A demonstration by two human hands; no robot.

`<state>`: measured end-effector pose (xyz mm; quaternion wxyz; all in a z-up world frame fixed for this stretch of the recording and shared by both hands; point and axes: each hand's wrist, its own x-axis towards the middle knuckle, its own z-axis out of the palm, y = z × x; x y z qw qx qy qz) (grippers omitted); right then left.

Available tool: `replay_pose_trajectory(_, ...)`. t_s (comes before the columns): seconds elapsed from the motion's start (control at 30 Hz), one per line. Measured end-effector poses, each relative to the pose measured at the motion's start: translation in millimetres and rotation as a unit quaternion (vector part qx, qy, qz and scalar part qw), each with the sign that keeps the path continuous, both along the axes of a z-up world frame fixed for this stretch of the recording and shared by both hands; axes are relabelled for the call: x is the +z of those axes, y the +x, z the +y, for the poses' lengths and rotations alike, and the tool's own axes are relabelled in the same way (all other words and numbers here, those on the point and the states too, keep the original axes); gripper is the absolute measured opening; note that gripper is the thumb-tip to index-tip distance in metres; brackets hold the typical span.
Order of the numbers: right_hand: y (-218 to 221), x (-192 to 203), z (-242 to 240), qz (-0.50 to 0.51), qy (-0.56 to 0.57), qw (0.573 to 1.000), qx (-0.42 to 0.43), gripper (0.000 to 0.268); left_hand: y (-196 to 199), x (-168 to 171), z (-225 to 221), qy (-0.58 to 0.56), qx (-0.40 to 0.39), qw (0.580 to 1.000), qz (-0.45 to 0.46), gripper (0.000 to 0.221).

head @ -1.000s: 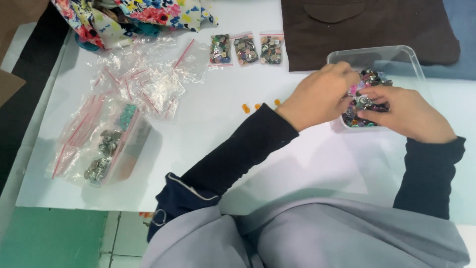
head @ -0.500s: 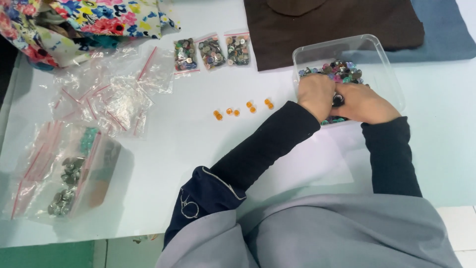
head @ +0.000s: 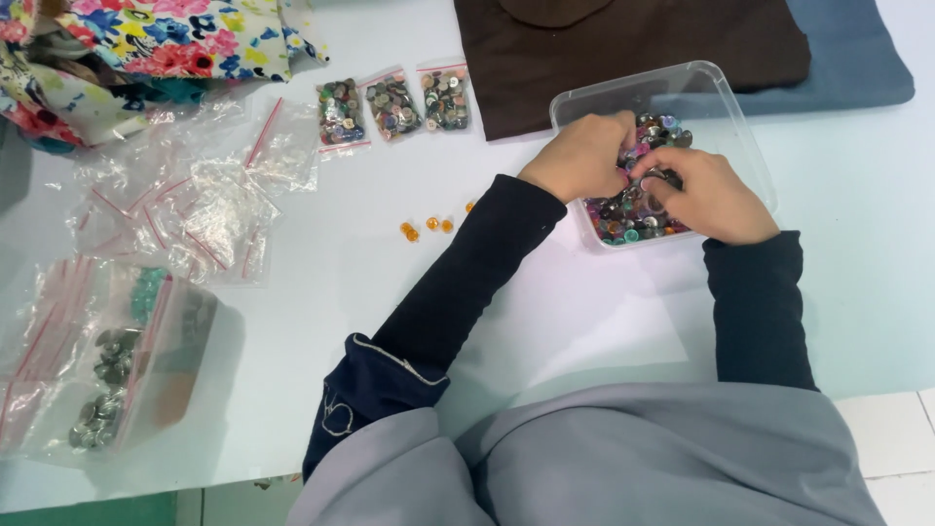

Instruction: Sorting purple and pink buttons from a mixed container and placing them into small resealable plastic bags.

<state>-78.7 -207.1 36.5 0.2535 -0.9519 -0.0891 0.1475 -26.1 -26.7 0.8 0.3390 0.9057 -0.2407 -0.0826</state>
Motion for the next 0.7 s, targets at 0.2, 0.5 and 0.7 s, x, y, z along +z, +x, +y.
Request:
replay_pose_trajectory(0.2,9,-22,-13,-0.065,0.032,0.997,0.034,0.034,-20,29,-13,0.277,-0.077,0.957,0.034,0.021)
replay_pose_trajectory(0.5,16,-45,-21,-0.052,-0.041,0.997,0.039,0.034,11,-60,-43,0.279,0.058,0.955,-0.082,0.011)
replay_pose_trajectory(0.7,15,-40,-17,-0.039,-0.086,0.994,0.051,0.042,12,-65,-37,0.197,0.067,0.965,-0.160,0.018)
